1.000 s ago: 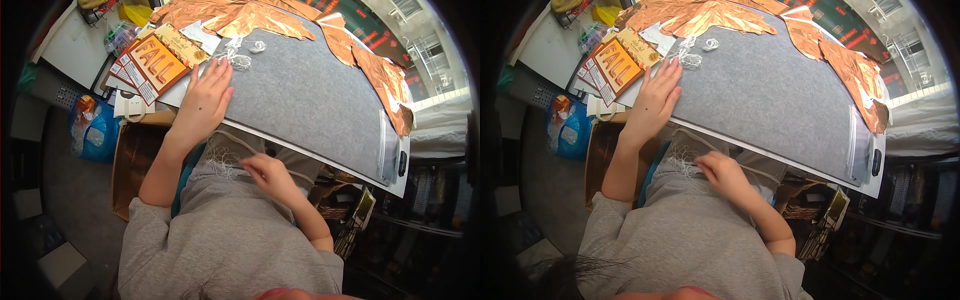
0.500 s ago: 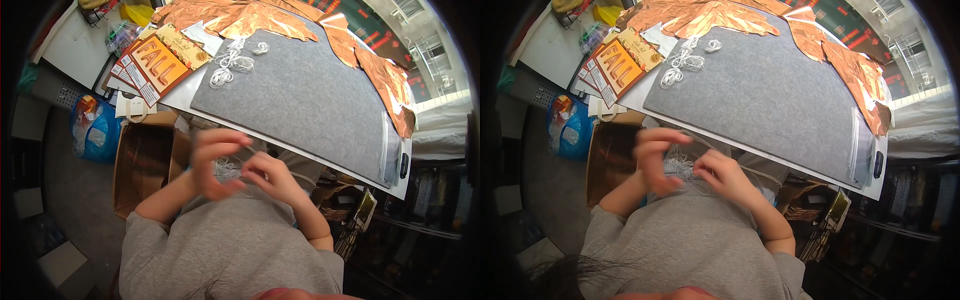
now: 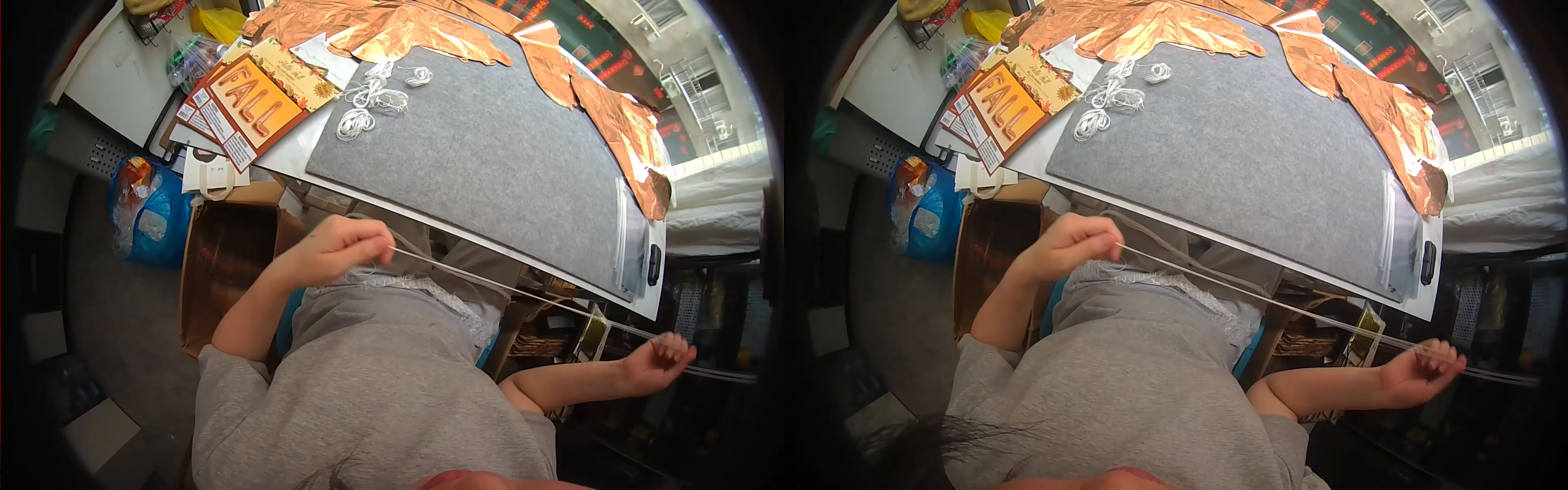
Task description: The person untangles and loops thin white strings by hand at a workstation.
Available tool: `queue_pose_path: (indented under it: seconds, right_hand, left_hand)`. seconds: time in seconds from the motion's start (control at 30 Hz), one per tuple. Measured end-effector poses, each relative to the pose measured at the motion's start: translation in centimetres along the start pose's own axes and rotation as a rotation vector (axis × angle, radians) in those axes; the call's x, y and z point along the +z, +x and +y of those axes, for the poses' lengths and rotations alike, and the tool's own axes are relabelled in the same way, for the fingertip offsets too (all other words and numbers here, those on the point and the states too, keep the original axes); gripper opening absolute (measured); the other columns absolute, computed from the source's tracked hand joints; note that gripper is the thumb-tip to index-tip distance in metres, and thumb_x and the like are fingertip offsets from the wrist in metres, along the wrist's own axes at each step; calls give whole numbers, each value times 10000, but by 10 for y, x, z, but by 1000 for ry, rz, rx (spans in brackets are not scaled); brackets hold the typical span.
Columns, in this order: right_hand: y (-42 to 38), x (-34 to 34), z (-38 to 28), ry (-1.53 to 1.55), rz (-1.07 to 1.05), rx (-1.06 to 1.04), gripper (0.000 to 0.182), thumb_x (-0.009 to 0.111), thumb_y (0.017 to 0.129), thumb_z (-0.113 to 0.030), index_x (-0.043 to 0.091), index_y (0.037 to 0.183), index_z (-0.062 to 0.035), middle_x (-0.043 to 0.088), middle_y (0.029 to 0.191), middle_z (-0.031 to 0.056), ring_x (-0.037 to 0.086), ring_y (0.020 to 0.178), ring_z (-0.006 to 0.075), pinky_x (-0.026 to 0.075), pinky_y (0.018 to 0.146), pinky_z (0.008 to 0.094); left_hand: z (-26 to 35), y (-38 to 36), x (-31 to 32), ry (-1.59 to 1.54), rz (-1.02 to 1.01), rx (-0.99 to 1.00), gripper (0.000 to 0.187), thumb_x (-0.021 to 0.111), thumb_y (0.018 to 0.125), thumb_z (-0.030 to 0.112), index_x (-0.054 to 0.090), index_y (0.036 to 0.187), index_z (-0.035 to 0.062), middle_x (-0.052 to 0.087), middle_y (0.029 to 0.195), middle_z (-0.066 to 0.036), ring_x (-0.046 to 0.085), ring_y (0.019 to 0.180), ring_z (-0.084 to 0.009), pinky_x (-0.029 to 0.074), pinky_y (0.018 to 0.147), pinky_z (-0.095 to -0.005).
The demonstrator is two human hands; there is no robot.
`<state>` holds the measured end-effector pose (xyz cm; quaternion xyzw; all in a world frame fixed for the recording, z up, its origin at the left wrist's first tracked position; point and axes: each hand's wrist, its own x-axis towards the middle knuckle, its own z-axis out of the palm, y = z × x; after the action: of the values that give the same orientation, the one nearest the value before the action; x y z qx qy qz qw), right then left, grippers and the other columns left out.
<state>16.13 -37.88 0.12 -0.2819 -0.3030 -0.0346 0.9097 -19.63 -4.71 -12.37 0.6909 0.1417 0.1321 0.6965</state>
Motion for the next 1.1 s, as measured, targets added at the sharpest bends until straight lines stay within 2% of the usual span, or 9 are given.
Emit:
queue_pose_path:
  seconds: [0.1, 0.2, 0.3, 0.43, 0.6, 0.7, 0.77, 0.83, 1.1]
  right_hand:
    - [2, -22, -8, -150, 49, -176, 150, 558, 984, -45, 560, 842, 1, 509, 739, 33, 396, 626, 119, 361, 572, 259]
    - [-27, 31, 19, -1827, 375, -560, 290, 559, 996, -95, 589, 1246, 49, 653, 1204, 147, 616, 1071, 201, 501, 894, 308]
    - [-46, 40, 42, -1095, -143, -685, 388, 614, 973, -160, 562, 1285, 66, 597, 1298, 198, 550, 1244, 272, 442, 1066, 388]
    - [-124, 119, 87, -577, -946, 383, 690, 630, 955, -268, 310, 1468, 62, 487, 1406, 237, 487, 1323, 319, 390, 1108, 426]
    - [-166, 132, 135, -348, -901, 965, 669, 593, 961, -43, 219, 1513, 14, 400, 1481, 162, 405, 1378, 225, 374, 1094, 348]
    - [-168, 126, 150, -380, -1018, 916, 488, 541, 1005, -86, 360, 1450, 0, 573, 1239, 94, 559, 1155, 153, 467, 928, 280]
    - [-158, 115, 156, -12, -1134, 1341, 301, 509, 1028, -132, 541, 1305, -18, 573, 872, -19, 538, 798, 55, 428, 675, 216]
    - [-146, 134, 138, -236, -930, 1278, 209, 527, 1005, -154, 666, 979, 0, 489, 698, -69, 384, 626, 20, 275, 565, 193]
    - [-78, 62, 89, -744, -852, 912, 243, 528, 1007, -190, 611, 851, -22, 518, 759, -23, 399, 658, 36, 278, 579, 198]
  left_hand:
    - [6, -5, -14, 28, 17, 59, 218, 502, 1019, 134, 625, 893, 6, 574, 777, 22, 476, 709, -48, 387, 647, -205]
    - [21, 1, -6, 10, 51, 147, 203, 525, 1015, 142, 617, 875, 27, 608, 769, 18, 518, 713, -54, 426, 650, -220]
    - [44, 17, 13, 62, -12, 239, 160, 546, 997, 109, 627, 895, 16, 640, 796, -16, 576, 726, -85, 456, 647, -246]
    - [78, 40, 43, 310, -177, 396, 103, 584, 965, 66, 636, 921, -10, 674, 826, -79, 648, 745, -149, 505, 657, -288]
    - [86, 49, 52, 64, -147, 441, 106, 580, 972, 68, 637, 938, -15, 667, 801, -80, 656, 732, -163, 509, 664, -291]
    - [96, 48, 48, -63, -173, 429, 125, 561, 987, 75, 634, 939, -14, 659, 799, -81, 644, 734, -135, 497, 655, -265]
    - [108, 41, 35, 98, -43, 356, 146, 551, 997, 86, 629, 943, -25, 656, 814, -74, 626, 747, -106, 486, 656, -238]
    - [93, 40, 20, 75, 123, 523, 170, 523, 1023, 122, 626, 952, 7, 644, 813, -32, 576, 681, -68, 456, 586, -221]
    - [76, -35, -47, 91, 477, 229, 231, 484, 1055, 166, 627, 956, 14, 573, 805, 23, 473, 687, -7, 371, 596, -158]
